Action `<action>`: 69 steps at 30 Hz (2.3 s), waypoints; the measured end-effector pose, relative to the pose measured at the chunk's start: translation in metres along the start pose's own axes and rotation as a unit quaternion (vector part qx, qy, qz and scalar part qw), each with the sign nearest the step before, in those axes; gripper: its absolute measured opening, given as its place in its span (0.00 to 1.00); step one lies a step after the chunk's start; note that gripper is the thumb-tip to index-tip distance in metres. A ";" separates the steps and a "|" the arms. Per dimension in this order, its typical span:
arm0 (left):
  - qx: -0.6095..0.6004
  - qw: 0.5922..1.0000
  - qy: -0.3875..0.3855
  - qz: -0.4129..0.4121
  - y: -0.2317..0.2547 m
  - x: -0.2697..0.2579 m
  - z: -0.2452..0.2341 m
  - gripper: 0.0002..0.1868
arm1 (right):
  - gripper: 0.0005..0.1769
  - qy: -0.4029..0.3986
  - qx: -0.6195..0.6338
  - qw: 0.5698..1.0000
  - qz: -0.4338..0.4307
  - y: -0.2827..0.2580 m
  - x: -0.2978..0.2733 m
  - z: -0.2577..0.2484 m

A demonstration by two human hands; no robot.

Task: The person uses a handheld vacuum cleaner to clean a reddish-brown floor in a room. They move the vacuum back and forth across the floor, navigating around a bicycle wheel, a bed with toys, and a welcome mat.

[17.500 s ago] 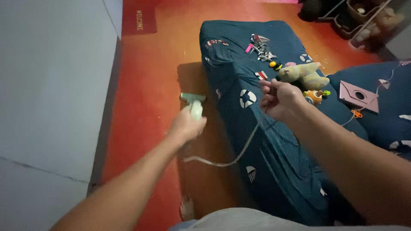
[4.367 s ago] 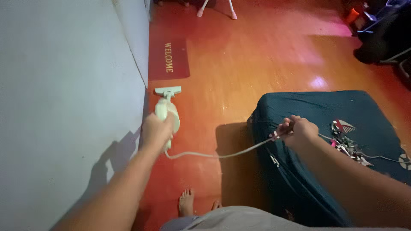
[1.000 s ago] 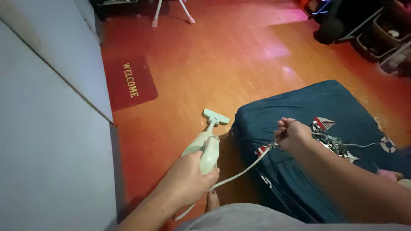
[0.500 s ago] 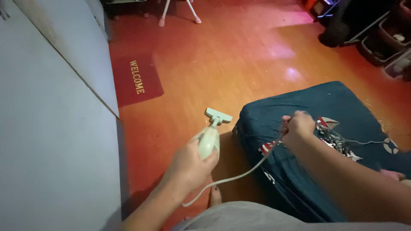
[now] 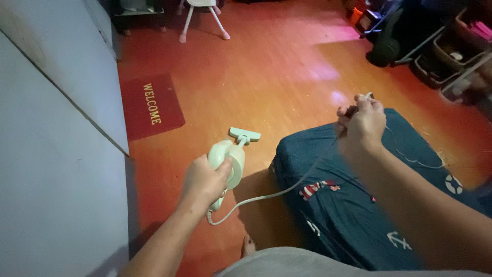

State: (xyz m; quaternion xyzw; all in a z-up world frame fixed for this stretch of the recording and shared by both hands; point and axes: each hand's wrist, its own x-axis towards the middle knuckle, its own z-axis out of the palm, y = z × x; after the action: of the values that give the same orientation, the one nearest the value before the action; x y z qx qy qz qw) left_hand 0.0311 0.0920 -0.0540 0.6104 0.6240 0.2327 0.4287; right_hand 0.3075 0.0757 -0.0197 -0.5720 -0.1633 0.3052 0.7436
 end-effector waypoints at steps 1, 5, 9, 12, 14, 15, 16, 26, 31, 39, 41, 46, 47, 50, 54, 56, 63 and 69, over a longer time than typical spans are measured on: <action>-0.032 0.999 -0.003 -0.010 0.001 0.004 0.002 0.17 | 0.06 -0.010 0.002 1.000 0.014 -0.001 0.006 0.003; -0.073 0.997 0.008 -0.035 0.006 0.024 0.014 0.17 | 0.06 -0.034 0.021 0.997 0.069 0.001 0.026 0.007; -0.084 0.995 0.062 -0.002 0.008 0.049 0.034 0.17 | 0.08 -0.042 0.010 0.993 0.114 0.004 0.050 0.006; -0.080 0.993 0.080 -0.027 0.011 0.070 0.047 0.18 | 0.05 -0.080 -0.011 0.987 0.140 0.009 0.070 0.004; -0.054 0.992 0.110 -0.007 0.012 0.084 0.053 0.19 | 0.05 -0.064 -0.008 0.983 0.170 0.018 0.082 0.003; -0.040 0.991 0.126 0.004 0.014 0.090 0.053 0.19 | 0.06 -0.056 -0.005 0.981 0.184 0.023 0.088 0.006; -0.059 0.992 0.114 -0.008 0.014 0.096 0.053 0.19 | 0.06 -0.048 -0.019 0.980 0.192 0.029 0.091 0.006; -0.047 0.993 0.112 -0.003 0.021 0.176 0.039 0.18 | 0.11 -0.023 -0.121 0.990 0.063 0.038 0.099 0.069; -0.060 0.993 0.102 -0.029 0.030 0.209 0.030 0.18 | 0.12 -0.010 -0.123 0.992 -0.035 0.026 0.115 0.100; -0.071 0.991 0.114 -0.013 0.034 0.240 0.025 0.19 | 0.06 0.044 -0.091 0.972 0.213 0.094 0.148 0.072; -0.090 0.990 0.107 -0.031 0.037 0.240 0.021 0.19 | 0.05 0.063 -0.085 0.962 0.250 0.119 0.158 0.051; -0.139 0.983 0.106 -0.046 0.041 0.245 0.020 0.19 | 0.10 0.033 -0.226 0.922 0.312 0.158 0.180 0.009; -0.145 0.982 0.109 -0.059 0.041 0.247 0.023 0.18 | 0.10 -0.025 -0.368 0.887 0.279 0.161 0.184 0.006; -0.139 0.980 0.141 -0.026 0.038 0.257 0.030 0.18 | 0.15 -0.158 -0.608 0.760 0.168 0.155 0.196 0.026; -0.127 0.982 0.138 -0.034 0.046 0.255 0.044 0.17 | 0.27 -0.313 -0.576 0.749 0.097 0.129 0.182 0.090; -0.133 0.979 0.155 -0.025 0.055 0.248 0.051 0.17 | 0.31 -0.344 -0.359 0.845 0.198 0.118 0.169 0.133; -0.175 0.982 0.051 -0.050 0.089 0.234 0.060 0.19 | 0.26 -0.368 -0.237 0.829 0.348 0.113 0.136 0.220; -0.132 0.969 -0.203 -0.053 0.086 0.231 0.060 0.26 | 0.27 -0.346 -0.300 0.822 0.339 0.096 0.122 0.208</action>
State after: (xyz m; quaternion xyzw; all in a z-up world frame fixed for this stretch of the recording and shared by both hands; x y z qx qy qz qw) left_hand 0.1544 0.3131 -0.0736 0.5491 0.5195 0.1611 0.6346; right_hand 0.2512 0.3252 -0.0633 -0.6429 -0.2892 0.6519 0.2795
